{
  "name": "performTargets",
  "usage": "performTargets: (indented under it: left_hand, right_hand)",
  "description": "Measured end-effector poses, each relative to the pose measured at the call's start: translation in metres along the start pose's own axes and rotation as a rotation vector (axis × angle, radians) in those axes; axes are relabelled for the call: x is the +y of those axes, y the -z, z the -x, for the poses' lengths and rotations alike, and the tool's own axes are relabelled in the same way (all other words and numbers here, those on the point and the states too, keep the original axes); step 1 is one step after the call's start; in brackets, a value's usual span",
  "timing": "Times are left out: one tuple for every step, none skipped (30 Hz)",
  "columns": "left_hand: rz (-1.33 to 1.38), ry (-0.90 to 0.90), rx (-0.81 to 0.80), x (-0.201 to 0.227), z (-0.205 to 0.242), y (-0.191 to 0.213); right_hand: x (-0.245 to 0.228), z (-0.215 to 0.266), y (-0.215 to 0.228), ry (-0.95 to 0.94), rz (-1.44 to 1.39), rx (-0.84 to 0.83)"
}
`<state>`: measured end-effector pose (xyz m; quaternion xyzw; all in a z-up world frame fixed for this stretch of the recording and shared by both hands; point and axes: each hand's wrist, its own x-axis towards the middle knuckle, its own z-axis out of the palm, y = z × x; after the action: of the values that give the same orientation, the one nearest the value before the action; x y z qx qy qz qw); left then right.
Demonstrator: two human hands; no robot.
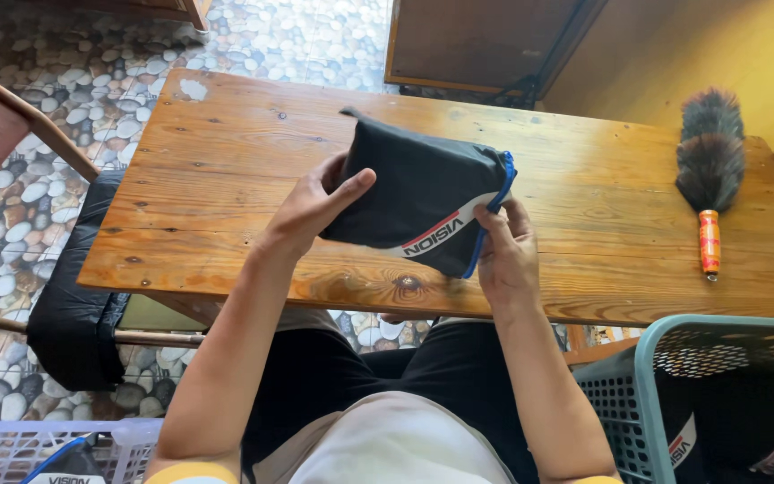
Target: The person folds a black garment by hand on a wooden table, using a feather duster to brush the surface, and then rolls the item tightly before placing it into a blue-and-black zippered bag.
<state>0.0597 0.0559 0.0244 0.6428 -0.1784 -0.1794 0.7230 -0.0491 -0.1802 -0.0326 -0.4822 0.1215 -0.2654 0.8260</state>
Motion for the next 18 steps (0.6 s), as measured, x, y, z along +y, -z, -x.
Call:
performTargets:
  left_hand:
    - [0.002, 0.002, -0.004, -0.003, -0.001, -0.002]
    - [-0.002, 0.025, 0.035, -0.007, -0.002, -0.005]
    - [-0.006, 0.049, 0.074, -0.010, -0.002, -0.008]
    - [-0.004, 0.052, 0.069, -0.018, -0.005, -0.009]
    - [0.103, 0.041, 0.080, -0.027, -0.008, -0.010]
    - [0.211, 0.029, 0.091, -0.035, -0.011, -0.012]
    - [0.213, 0.033, 0.089, -0.043, -0.010, -0.015]
    - [0.309, 0.011, 0.079, -0.051, -0.009, -0.018]
    - [0.404, -0.011, 0.066, -0.059, -0.010, -0.021]
    - [0.405, -0.008, 0.063, -0.070, -0.014, -0.022]
    - [0.405, -0.045, 0.010, -0.082, -0.017, -0.023]
    - [0.406, -0.081, -0.043, -0.094, -0.020, -0.024]
    - [0.408, -0.078, -0.048, -0.090, -0.015, -0.028]
    - [0.410, -0.063, -0.081, -0.086, -0.010, -0.032]
    - [0.412, -0.048, -0.115, -0.081, -0.005, -0.037]
    - [0.416, -0.045, -0.121, -0.077, -0.005, -0.039]
    - [0.407, -0.007, -0.136, -0.072, -0.008, -0.041]
    - [0.398, 0.030, -0.151, -0.067, -0.010, -0.043]
  right_hand:
    - [-0.005, 0.002, -0.003, 0.001, 0.003, 0.004]
    - [-0.010, 0.004, -0.006, 0.006, 0.056, -0.017]
    - [-0.015, 0.007, -0.009, 0.010, 0.109, -0.036]
    - [-0.014, 0.001, -0.003, 0.011, 0.112, -0.031]
    - [-0.013, -0.004, 0.004, 0.033, 0.170, -0.050]
    - [-0.012, -0.010, 0.010, 0.054, 0.229, -0.069]
    - [-0.023, -0.006, 0.005, 0.053, 0.231, -0.066]
    - [-0.035, -0.002, -0.001, 0.084, 0.277, -0.103]
    - [-0.046, 0.002, -0.006, 0.116, 0.323, -0.139]
    - [-0.057, 0.002, -0.010, 0.116, 0.324, -0.135]
    - [-0.067, 0.003, -0.013, 0.146, 0.364, -0.180]
    - [-0.077, 0.005, -0.016, 0.176, 0.403, -0.225]
    - [-0.083, -0.005, -0.010, 0.177, 0.407, -0.220]
    - [-0.090, -0.015, -0.003, 0.192, 0.438, -0.285]
    - [-0.097, -0.025, 0.003, 0.208, 0.471, -0.349]
    - [-0.104, -0.028, 0.004, 0.209, 0.476, -0.344]
    - [-0.112, -0.033, 0.004, 0.269, 0.571, -0.396]
    - [-0.120, -0.038, 0.003, 0.329, 0.666, -0.447]
